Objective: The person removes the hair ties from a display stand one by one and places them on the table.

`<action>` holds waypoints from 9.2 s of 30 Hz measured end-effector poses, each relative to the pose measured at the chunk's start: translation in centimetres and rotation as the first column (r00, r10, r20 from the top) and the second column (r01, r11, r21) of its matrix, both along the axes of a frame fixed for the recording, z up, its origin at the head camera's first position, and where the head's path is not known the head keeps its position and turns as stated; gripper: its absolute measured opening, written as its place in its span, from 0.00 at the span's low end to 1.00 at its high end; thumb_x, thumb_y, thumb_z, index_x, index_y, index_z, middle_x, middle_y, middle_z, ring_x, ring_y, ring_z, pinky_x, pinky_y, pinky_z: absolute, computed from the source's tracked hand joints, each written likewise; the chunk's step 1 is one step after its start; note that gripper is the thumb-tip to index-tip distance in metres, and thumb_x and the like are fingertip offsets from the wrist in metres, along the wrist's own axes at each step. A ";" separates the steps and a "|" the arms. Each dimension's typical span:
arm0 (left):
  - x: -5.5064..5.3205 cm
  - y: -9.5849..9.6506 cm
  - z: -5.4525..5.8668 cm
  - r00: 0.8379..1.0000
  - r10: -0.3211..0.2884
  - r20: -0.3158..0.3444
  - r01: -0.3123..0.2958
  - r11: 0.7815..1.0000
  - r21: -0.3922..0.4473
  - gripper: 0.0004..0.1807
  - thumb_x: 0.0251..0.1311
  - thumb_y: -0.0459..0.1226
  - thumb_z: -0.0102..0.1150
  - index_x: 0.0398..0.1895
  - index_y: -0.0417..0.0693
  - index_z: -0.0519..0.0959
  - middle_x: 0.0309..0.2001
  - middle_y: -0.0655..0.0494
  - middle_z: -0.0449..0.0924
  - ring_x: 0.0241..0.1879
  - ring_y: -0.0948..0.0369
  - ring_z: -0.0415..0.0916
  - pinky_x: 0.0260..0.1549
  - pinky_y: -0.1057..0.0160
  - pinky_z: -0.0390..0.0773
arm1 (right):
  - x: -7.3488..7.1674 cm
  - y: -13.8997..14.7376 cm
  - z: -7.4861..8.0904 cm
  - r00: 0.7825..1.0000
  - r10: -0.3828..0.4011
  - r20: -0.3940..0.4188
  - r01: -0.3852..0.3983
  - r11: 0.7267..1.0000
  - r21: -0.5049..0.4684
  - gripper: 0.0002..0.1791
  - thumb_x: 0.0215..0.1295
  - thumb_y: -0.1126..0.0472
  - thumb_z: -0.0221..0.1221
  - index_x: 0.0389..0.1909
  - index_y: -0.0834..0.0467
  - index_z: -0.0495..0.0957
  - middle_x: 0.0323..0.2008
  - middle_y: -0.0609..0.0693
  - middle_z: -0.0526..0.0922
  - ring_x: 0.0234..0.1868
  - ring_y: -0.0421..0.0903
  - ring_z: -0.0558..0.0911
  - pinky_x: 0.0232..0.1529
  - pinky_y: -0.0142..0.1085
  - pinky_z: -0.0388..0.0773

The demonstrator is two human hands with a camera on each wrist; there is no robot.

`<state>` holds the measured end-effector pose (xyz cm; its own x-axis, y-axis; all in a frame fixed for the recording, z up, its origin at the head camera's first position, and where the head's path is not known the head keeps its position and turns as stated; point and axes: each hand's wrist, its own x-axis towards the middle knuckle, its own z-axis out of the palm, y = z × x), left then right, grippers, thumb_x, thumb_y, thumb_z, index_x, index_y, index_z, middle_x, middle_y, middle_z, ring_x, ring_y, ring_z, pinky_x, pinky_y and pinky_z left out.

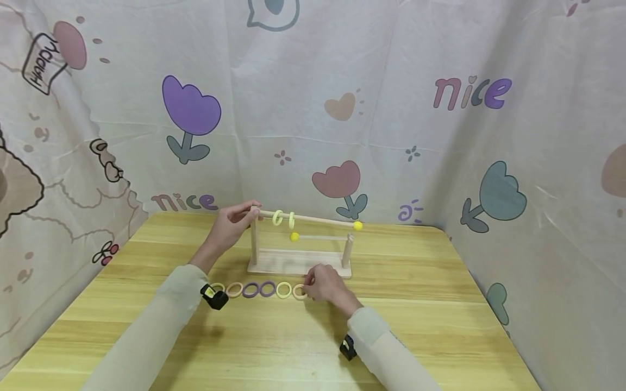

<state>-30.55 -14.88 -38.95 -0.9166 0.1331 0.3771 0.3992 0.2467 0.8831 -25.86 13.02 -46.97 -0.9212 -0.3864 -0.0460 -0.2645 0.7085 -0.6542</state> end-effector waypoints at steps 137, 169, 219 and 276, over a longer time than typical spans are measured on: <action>1.9 0.5 2.0 0.999 -0.032 0.002 0.032 0.998 -0.055 0.15 0.77 0.37 0.54 0.60 0.39 0.78 0.50 0.34 0.83 0.53 0.40 0.82 0.51 0.68 0.76 | -2.6 -1.5 7.1 0.668 -0.479 -0.569 0.180 0.846 -0.502 0.06 0.59 0.68 0.67 0.38 0.62 0.87 0.30 0.57 0.91 0.20 0.52 0.85 0.24 0.23 0.70; 2.4 0.8 2.7 0.999 -0.027 0.040 0.029 0.998 -0.051 0.15 0.77 0.38 0.54 0.60 0.39 0.78 0.51 0.32 0.82 0.51 0.50 0.82 0.48 0.70 0.76 | -2.4 2.9 7.3 0.669 -0.584 -0.459 0.282 0.771 -0.571 0.07 0.61 0.69 0.67 0.40 0.65 0.88 0.33 0.61 0.91 0.17 0.36 0.80 0.20 0.18 0.70; 2.2 0.7 2.4 1.000 -0.023 0.018 0.024 0.999 -0.048 0.15 0.77 0.37 0.54 0.59 0.40 0.78 0.51 0.29 0.81 0.47 0.59 0.81 0.47 0.68 0.75 | -2.3 9.1 6.7 0.589 -0.715 -0.377 0.468 0.682 -0.561 0.08 0.63 0.66 0.65 0.38 0.65 0.89 0.35 0.63 0.91 0.13 0.20 0.71 0.15 0.20 0.67; 0.0 0.0 0.1 1.000 -0.025 -0.009 0.025 0.999 -0.046 0.15 0.76 0.43 0.56 0.58 0.48 0.80 0.48 0.40 0.84 0.47 0.57 0.83 0.48 0.65 0.76 | 0.5 8.2 6.4 0.937 -0.341 -0.070 0.300 0.892 -0.337 0.07 0.68 0.70 0.64 0.43 0.70 0.85 0.38 0.65 0.88 0.33 0.48 0.84 0.32 0.30 0.82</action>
